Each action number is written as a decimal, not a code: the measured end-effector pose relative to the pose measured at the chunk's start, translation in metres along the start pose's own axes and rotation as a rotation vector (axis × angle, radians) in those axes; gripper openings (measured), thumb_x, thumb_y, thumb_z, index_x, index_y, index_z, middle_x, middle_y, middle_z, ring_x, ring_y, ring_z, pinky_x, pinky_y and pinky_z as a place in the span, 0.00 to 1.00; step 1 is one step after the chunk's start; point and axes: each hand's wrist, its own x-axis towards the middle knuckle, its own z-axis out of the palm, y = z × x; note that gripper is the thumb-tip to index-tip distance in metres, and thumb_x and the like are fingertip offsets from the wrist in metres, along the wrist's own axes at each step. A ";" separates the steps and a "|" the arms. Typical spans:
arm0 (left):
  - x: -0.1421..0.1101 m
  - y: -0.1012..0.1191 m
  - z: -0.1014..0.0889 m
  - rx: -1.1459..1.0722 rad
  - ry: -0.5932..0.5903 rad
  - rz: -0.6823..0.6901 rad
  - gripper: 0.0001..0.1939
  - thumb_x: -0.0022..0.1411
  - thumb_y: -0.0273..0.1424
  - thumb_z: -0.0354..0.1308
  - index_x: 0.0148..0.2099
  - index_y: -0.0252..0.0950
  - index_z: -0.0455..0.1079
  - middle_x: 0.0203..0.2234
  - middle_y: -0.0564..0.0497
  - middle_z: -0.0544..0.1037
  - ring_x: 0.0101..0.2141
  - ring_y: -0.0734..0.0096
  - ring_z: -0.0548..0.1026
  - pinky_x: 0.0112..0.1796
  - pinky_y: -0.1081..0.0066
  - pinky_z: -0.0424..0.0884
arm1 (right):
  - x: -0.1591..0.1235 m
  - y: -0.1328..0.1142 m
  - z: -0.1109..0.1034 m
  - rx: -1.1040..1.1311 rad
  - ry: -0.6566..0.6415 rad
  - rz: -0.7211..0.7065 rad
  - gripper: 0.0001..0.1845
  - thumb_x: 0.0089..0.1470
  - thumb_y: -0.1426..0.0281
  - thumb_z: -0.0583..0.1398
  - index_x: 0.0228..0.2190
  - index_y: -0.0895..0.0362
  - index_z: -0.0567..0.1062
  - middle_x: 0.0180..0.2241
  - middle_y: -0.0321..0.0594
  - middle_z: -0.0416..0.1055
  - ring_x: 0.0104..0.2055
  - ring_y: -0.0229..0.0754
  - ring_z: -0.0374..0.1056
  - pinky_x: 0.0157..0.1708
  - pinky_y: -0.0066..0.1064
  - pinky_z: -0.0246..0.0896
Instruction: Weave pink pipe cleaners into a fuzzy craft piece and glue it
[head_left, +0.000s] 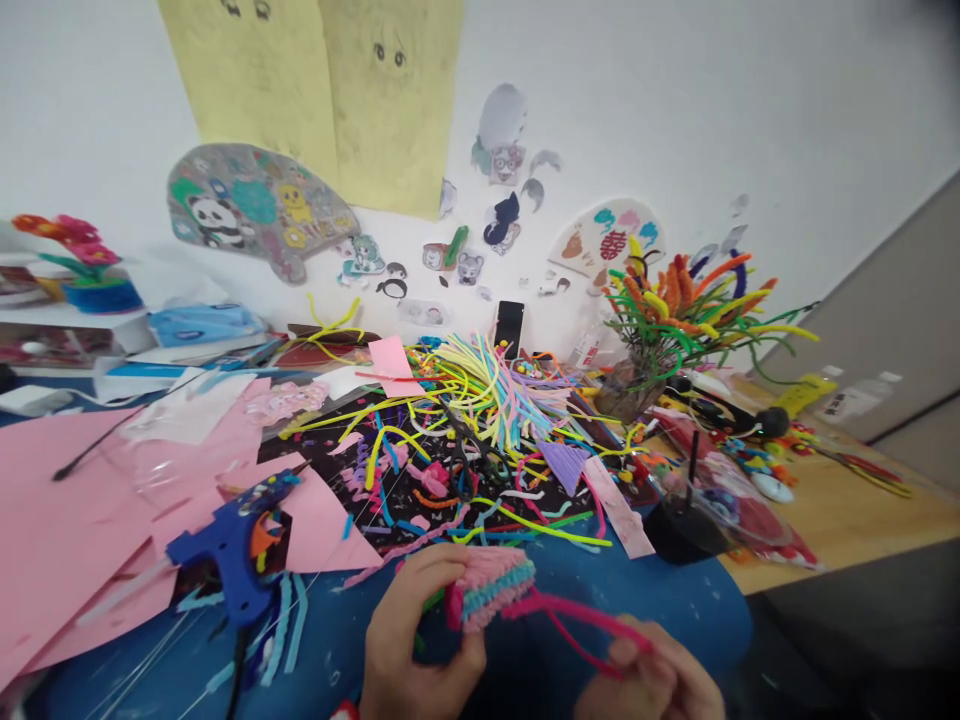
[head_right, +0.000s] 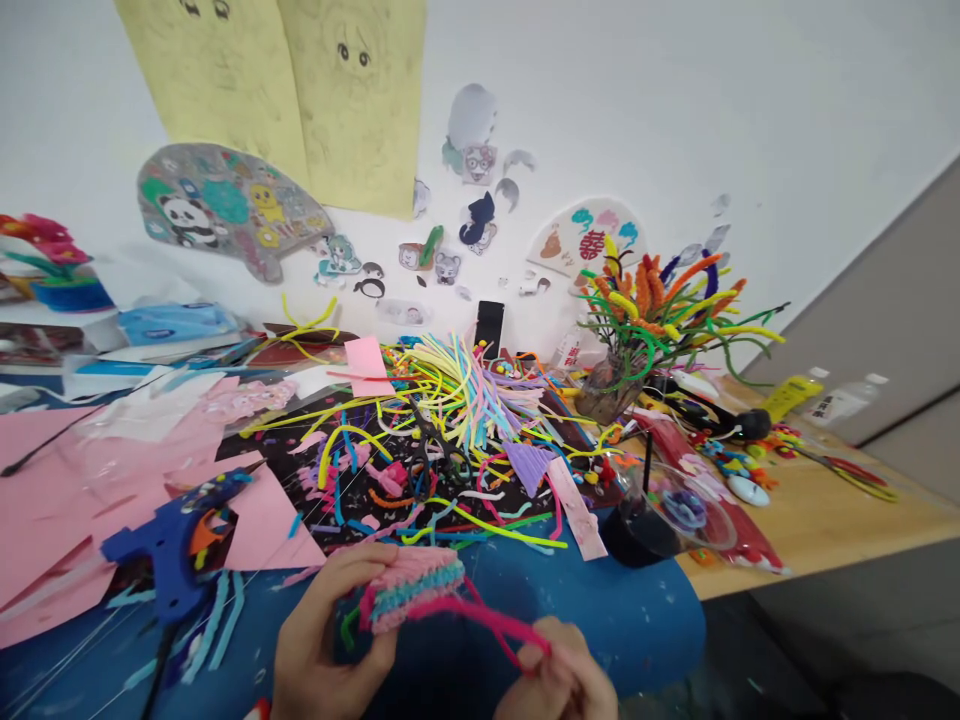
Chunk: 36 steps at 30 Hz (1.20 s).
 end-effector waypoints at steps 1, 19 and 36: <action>0.000 0.001 0.000 0.014 0.014 -0.035 0.18 0.54 0.20 0.57 0.47 0.41 0.67 0.39 0.47 0.80 0.41 0.62 0.80 0.42 0.63 0.79 | 0.001 -0.003 0.004 0.070 -0.056 0.148 0.06 0.65 0.64 0.55 0.37 0.50 0.72 0.14 0.28 0.62 0.15 0.37 0.59 0.18 0.30 0.57; 0.001 0.007 -0.020 -0.215 0.316 -0.089 0.07 0.58 0.22 0.63 0.33 0.40 0.75 0.20 0.57 0.76 0.24 0.73 0.75 0.24 0.75 0.73 | -0.001 -0.022 0.019 0.068 -0.560 0.676 0.19 0.46 0.57 0.68 0.36 0.57 0.80 0.29 0.38 0.79 0.30 0.43 0.75 0.31 0.26 0.72; 0.000 0.028 -0.009 0.037 0.136 -0.005 0.10 0.60 0.25 0.64 0.43 0.43 0.79 0.28 0.54 0.81 0.27 0.72 0.79 0.30 0.76 0.78 | -0.001 -0.032 0.021 0.110 -0.597 0.668 0.15 0.41 0.60 0.71 0.31 0.56 0.80 0.26 0.36 0.77 0.26 0.40 0.69 0.26 0.24 0.67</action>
